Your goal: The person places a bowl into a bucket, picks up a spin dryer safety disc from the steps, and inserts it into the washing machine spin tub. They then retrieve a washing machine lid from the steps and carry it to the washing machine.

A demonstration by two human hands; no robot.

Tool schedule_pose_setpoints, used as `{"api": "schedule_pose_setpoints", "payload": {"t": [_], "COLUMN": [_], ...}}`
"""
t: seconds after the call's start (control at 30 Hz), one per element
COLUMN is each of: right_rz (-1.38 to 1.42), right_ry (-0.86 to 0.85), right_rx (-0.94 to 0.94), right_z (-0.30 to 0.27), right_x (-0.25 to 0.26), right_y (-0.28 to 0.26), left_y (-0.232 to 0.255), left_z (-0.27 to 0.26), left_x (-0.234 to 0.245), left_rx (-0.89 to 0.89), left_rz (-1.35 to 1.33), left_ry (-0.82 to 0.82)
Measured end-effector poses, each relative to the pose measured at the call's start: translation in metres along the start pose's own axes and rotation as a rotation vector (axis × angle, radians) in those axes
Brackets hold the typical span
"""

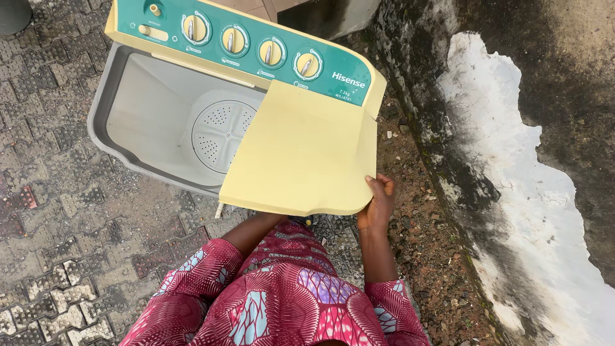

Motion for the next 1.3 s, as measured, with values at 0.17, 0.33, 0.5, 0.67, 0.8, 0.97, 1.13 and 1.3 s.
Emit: {"api": "schedule_pose_setpoints", "payload": {"t": [0.17, 0.33, 0.5, 0.67, 0.8, 0.97, 1.13, 1.3], "right_rz": [-0.249, -0.277, -0.278, -0.273, -0.289, -0.316, -0.396, -0.496], "right_ry": [0.027, -0.060, -0.072, -0.058, -0.058, -0.060, -0.104, -0.168], "right_rx": [-0.063, -0.044, -0.042, 0.025, 0.038, 0.055, -0.020, 0.022], "right_z": [-0.001, 0.003, -0.004, -0.001, 0.001, 0.004, 0.004, -0.001], "right_x": [0.014, 0.021, 0.020, 0.015, 0.014, 0.017, 0.018, 0.011], "right_y": [0.025, 0.030, 0.024, 0.018, 0.017, 0.014, 0.022, 0.027], "left_y": [0.027, 0.026, 0.038, 0.108, 0.136, 0.140, 0.156, 0.183], "left_z": [-0.050, -0.064, -0.047, -0.036, -0.047, -0.071, -0.084, -0.099], "left_x": [-0.029, -0.030, 0.017, 0.076, 0.068, 0.079, 0.088, 0.088], "left_rx": [-0.436, 0.066, -0.393, 0.051, 0.092, 0.043, -0.007, 0.012], "left_rz": [0.752, 0.898, 0.828, -0.348, -0.636, -0.754, -0.601, -0.364], "left_ry": [-0.192, -0.479, -0.203, -0.073, -0.033, 0.167, 0.144, 0.137]}}
Point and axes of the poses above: each hand's wrist, its own z-axis towards the middle knuckle, its own x-axis out of the back of the hand, y = z × x, the point moved 2 cm from there along z, towards the middle knuckle, and after that the axes turned 3 degrees about -z, right-handed, at the moved point
